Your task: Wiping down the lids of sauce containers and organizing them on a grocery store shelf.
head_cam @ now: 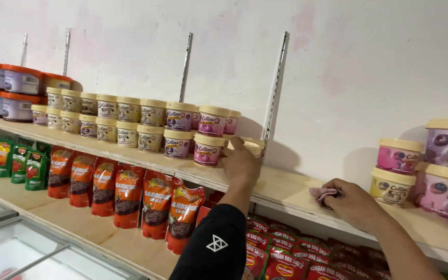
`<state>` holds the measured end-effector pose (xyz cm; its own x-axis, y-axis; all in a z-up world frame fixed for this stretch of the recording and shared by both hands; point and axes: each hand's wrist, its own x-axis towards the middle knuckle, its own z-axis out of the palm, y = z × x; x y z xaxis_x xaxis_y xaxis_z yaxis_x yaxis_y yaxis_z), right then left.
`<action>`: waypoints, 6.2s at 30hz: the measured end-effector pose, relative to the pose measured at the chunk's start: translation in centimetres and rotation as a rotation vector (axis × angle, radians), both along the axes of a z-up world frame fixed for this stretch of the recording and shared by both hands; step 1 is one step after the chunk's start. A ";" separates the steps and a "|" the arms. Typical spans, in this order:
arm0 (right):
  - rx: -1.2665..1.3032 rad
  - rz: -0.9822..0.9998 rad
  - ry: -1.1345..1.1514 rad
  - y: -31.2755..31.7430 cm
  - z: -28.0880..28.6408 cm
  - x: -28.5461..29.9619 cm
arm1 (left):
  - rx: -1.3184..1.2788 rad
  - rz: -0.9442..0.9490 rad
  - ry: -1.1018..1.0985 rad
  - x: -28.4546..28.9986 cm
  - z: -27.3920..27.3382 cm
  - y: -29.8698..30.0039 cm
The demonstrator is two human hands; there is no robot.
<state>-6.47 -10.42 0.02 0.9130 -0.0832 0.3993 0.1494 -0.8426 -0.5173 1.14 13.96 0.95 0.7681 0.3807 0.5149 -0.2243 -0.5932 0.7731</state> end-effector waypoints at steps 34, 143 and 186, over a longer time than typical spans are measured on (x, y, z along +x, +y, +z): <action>0.061 0.413 -0.301 -2.3 4.5 -1.4 | 0.126 -0.795 -0.122 -4.4 -1.1 -11.9; -0.445 -0.341 -0.201 -15.5 5.1 -1.6 | -0.258 -0.614 0.012 -4.4 -1.1 -11.8; -0.051 -0.026 0.059 1.1 0.5 0.5 | 0.491 -0.047 0.310 4.9 2.7 -3.1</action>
